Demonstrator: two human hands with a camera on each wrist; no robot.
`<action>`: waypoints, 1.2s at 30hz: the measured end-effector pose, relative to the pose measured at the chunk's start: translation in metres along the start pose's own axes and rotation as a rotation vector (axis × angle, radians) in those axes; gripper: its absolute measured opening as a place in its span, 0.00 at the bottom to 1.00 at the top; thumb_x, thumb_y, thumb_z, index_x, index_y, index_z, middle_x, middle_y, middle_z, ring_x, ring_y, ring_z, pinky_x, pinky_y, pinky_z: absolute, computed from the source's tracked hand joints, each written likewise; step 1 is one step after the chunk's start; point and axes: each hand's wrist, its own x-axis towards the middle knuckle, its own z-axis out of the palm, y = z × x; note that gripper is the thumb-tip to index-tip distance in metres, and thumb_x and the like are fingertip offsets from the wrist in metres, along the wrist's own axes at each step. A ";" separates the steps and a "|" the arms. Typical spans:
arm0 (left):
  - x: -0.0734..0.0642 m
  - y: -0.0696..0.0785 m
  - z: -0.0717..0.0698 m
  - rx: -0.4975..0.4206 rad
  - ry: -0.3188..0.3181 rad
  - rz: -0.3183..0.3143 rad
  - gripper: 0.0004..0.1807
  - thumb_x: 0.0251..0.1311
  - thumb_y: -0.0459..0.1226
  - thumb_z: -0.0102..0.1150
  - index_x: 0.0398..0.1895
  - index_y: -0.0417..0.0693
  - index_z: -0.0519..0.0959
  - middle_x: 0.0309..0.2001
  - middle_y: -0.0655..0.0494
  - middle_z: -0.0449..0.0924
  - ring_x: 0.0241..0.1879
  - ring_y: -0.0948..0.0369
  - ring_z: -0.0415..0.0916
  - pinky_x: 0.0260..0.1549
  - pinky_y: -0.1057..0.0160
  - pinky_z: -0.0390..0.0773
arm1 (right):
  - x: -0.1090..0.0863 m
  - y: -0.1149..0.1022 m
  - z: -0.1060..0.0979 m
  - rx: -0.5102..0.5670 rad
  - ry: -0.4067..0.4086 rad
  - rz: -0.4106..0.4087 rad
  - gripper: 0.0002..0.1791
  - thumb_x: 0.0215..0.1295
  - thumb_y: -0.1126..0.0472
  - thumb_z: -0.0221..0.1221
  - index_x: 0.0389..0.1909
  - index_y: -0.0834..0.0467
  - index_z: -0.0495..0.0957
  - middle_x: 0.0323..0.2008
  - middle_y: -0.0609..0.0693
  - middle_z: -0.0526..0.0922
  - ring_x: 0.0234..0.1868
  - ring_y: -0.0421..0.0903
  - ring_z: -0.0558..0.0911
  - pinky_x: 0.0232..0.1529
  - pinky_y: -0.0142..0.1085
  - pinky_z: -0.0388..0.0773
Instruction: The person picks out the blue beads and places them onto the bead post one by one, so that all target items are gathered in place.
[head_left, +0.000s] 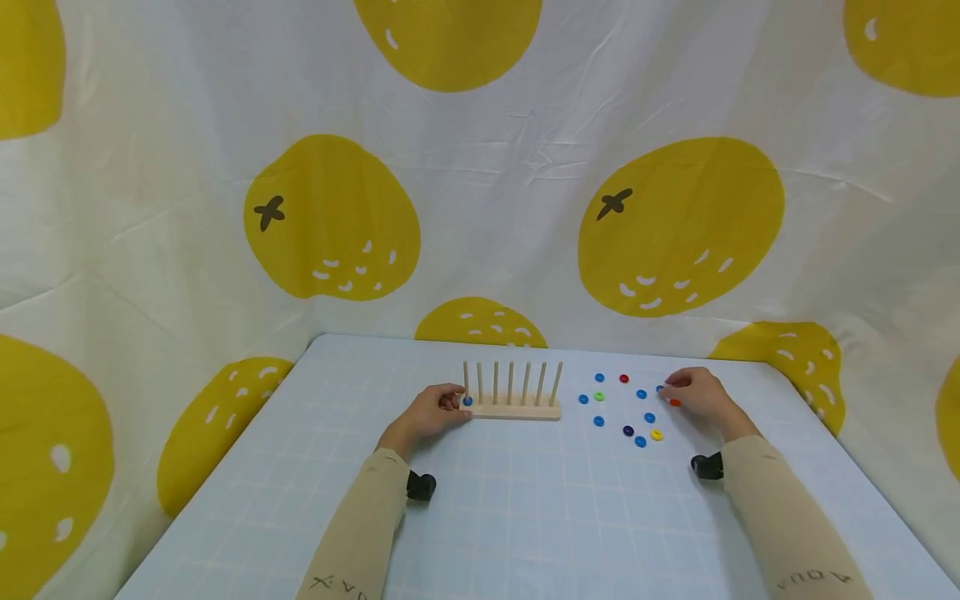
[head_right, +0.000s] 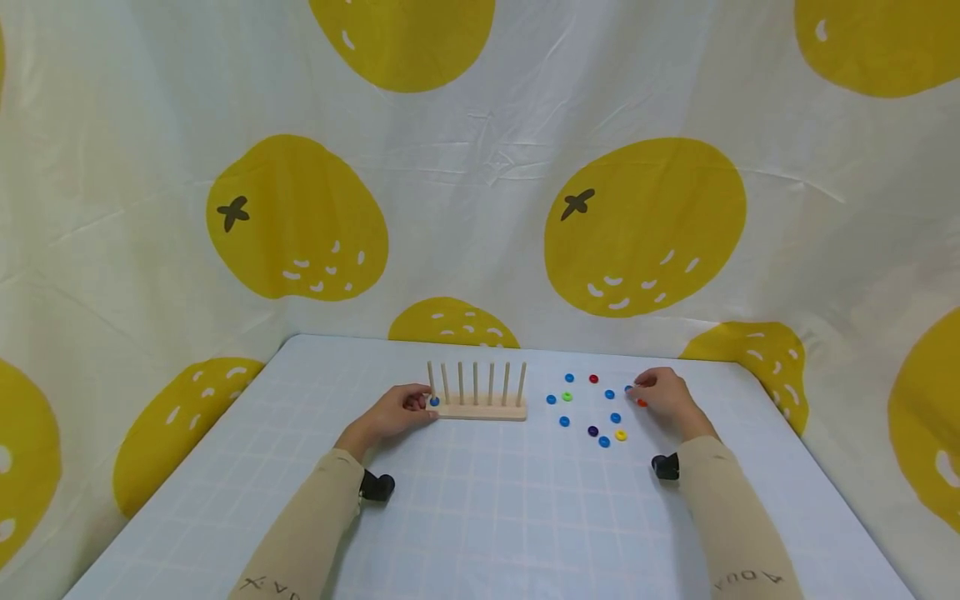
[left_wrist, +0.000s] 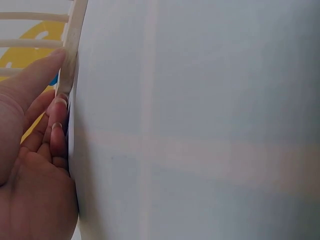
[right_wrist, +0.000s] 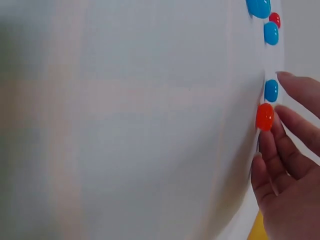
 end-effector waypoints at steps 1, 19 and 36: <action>0.000 0.000 0.000 0.000 0.000 0.000 0.27 0.62 0.39 0.72 0.63 0.40 0.78 0.38 0.53 0.75 0.40 0.57 0.70 0.45 0.59 0.71 | -0.001 -0.001 0.001 0.004 -0.003 0.003 0.28 0.72 0.54 0.62 0.61 0.70 0.71 0.55 0.69 0.74 0.52 0.63 0.72 0.60 0.58 0.72; -0.004 0.002 0.000 0.000 0.005 0.005 0.27 0.62 0.38 0.72 0.63 0.40 0.78 0.38 0.54 0.75 0.39 0.58 0.70 0.44 0.58 0.71 | 0.005 -0.002 0.011 -0.032 0.003 0.018 0.20 0.71 0.55 0.63 0.52 0.69 0.76 0.45 0.64 0.78 0.46 0.59 0.74 0.51 0.49 0.77; 0.001 -0.003 0.003 -0.016 0.008 0.003 0.27 0.62 0.38 0.72 0.62 0.39 0.78 0.38 0.54 0.75 0.40 0.58 0.69 0.44 0.59 0.71 | -0.005 -0.020 0.006 -0.001 0.143 -0.158 0.20 0.74 0.53 0.62 0.54 0.65 0.77 0.47 0.63 0.80 0.43 0.55 0.77 0.42 0.36 0.81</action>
